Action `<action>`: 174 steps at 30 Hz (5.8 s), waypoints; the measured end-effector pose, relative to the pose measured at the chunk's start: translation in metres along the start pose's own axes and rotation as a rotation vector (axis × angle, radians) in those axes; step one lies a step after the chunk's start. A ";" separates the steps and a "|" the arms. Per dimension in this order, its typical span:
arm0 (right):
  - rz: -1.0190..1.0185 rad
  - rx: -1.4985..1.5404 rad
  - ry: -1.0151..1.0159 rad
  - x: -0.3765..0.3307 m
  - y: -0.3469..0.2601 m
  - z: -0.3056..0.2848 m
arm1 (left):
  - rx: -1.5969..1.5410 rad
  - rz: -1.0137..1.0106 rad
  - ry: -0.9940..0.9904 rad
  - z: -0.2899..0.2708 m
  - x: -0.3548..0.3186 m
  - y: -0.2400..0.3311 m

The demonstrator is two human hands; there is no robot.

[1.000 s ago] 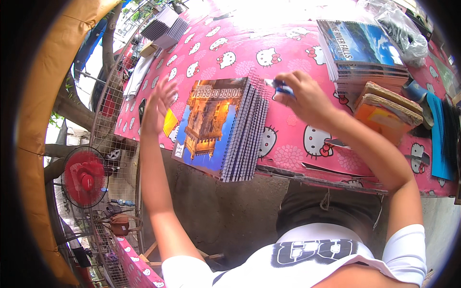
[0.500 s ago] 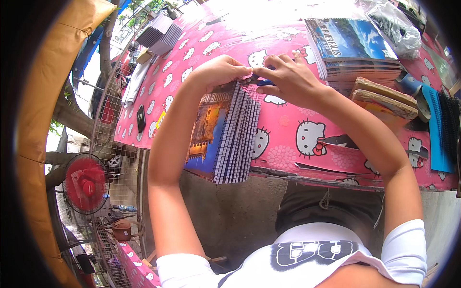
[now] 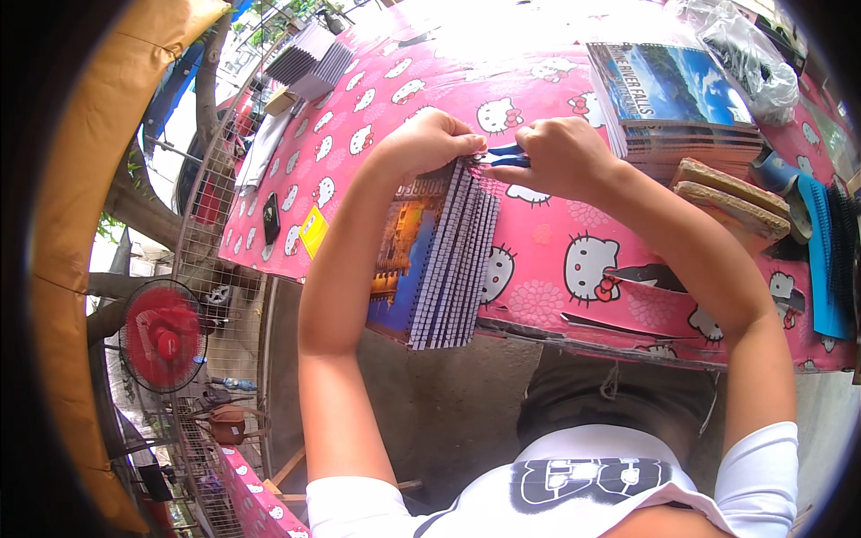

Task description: The person binds spiral notebooks by hand, inserting metal binding combs into the punched holes, cutting the excess comb with pliers, and stacking the completed notebooks on the table.

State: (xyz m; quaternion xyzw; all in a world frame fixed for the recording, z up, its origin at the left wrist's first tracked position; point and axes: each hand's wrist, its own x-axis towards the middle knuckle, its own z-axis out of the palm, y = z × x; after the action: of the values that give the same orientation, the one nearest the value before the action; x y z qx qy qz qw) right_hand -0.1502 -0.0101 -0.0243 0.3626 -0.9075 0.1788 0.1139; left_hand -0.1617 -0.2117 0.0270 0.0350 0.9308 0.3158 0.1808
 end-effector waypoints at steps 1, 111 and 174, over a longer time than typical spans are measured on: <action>0.043 -0.012 -0.073 0.002 -0.004 -0.002 | 0.028 0.017 0.007 -0.001 0.001 0.001; -0.082 -0.165 0.252 -0.030 0.021 0.063 | 0.452 -0.028 -0.673 0.014 0.070 -0.001; -0.034 -0.283 0.001 -0.025 0.009 0.052 | 0.435 0.232 -0.774 0.023 0.088 -0.022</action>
State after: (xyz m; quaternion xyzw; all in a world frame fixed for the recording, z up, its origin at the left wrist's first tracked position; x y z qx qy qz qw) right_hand -0.1427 -0.0104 -0.0825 0.3579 -0.9174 0.0476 0.1675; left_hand -0.2341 -0.2004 -0.0310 0.2915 0.8293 0.0949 0.4672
